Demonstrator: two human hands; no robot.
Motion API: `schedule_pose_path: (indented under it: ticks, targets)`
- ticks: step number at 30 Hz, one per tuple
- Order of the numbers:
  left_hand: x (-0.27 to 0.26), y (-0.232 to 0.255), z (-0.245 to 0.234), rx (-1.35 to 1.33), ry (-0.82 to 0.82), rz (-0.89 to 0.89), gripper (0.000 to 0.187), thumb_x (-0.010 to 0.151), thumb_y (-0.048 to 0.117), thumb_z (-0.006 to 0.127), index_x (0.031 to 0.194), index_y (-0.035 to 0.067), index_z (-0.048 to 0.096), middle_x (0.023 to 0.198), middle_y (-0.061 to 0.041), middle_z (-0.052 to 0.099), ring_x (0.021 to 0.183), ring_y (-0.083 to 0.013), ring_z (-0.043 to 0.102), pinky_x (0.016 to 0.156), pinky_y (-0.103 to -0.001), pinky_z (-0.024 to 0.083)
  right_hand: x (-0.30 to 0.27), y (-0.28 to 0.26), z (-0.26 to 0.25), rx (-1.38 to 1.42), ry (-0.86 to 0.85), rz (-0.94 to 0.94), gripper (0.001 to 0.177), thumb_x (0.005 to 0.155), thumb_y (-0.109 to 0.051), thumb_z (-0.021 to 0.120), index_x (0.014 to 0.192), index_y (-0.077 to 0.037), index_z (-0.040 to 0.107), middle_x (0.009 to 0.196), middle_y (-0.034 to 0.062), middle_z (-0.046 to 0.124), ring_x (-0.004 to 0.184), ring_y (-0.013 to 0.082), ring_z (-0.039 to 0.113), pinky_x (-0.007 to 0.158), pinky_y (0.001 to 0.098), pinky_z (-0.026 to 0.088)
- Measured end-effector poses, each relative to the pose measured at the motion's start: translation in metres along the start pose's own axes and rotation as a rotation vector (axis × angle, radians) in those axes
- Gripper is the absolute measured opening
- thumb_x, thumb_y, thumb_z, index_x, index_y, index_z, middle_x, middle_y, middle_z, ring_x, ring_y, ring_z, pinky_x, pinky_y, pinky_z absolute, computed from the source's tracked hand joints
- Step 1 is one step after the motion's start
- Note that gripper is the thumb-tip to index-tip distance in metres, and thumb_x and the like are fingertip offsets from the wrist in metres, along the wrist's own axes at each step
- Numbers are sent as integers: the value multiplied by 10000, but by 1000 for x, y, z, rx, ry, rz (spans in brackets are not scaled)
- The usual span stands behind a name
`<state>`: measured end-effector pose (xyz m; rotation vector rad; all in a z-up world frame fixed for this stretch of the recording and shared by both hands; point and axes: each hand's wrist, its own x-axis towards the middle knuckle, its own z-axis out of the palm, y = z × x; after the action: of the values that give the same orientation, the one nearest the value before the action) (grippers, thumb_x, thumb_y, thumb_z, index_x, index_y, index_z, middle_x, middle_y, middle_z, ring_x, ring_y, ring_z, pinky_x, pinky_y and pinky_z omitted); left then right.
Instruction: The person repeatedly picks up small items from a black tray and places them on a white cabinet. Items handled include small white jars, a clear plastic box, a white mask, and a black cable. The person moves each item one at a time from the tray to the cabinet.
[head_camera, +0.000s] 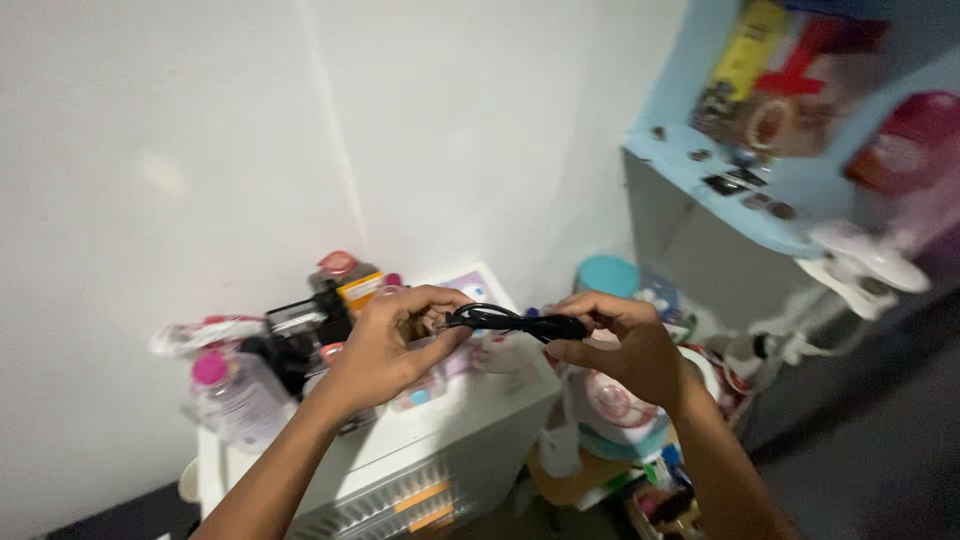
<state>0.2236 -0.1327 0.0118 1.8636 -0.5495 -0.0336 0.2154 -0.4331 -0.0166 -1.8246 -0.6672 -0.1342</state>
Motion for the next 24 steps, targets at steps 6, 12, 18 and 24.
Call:
schedule_pose_path:
  ticks: [6, 12, 18, 24]
  targets:
    - [-18, -5, -23, 78, 113, 52, 288, 843, 67, 797, 1130, 47, 775, 828, 12, 696, 695, -55, 558, 592, -247, 467, 20, 2, 23, 4, -25, 114, 358, 774, -76, 856, 1116, -25, 765, 1005, 74, 786, 810, 127, 691, 685, 296, 586]
    - [6, -22, -35, 343, 139, 97, 319, 834, 188, 796, 1131, 78, 759, 754, -46, 710, 670, -120, 606, 610, -308, 486, 56, 18, 22, -259, -62, -128, 272, 885, -198, 824, 1119, -73, 763, 1042, 28, 800, 878, 57, 737, 755, 235, 572]
    - [73, -61, -43, 419, 86, 46, 311, 851, 186, 772, 1109, 18, 731, 809, -110, 729, 718, -212, 670, 685, -360, 525, 107, 43, 17, -122, -10, 266, 355, 827, -221, 837, 1134, -50, 787, 846, 28, 677, 761, 107, 544, 694, 301, 432]
    - [119, -118, -44, 484, 54, 0, 292, 826, 183, 794, 1045, 0, 734, 759, -156, 711, 664, -252, 668, 665, -377, 542, 138, 91, 15, -137, -41, 377, 363, 815, -220, 835, 1140, -65, 788, 731, -33, 607, 682, 71, 497, 642, 261, 402]
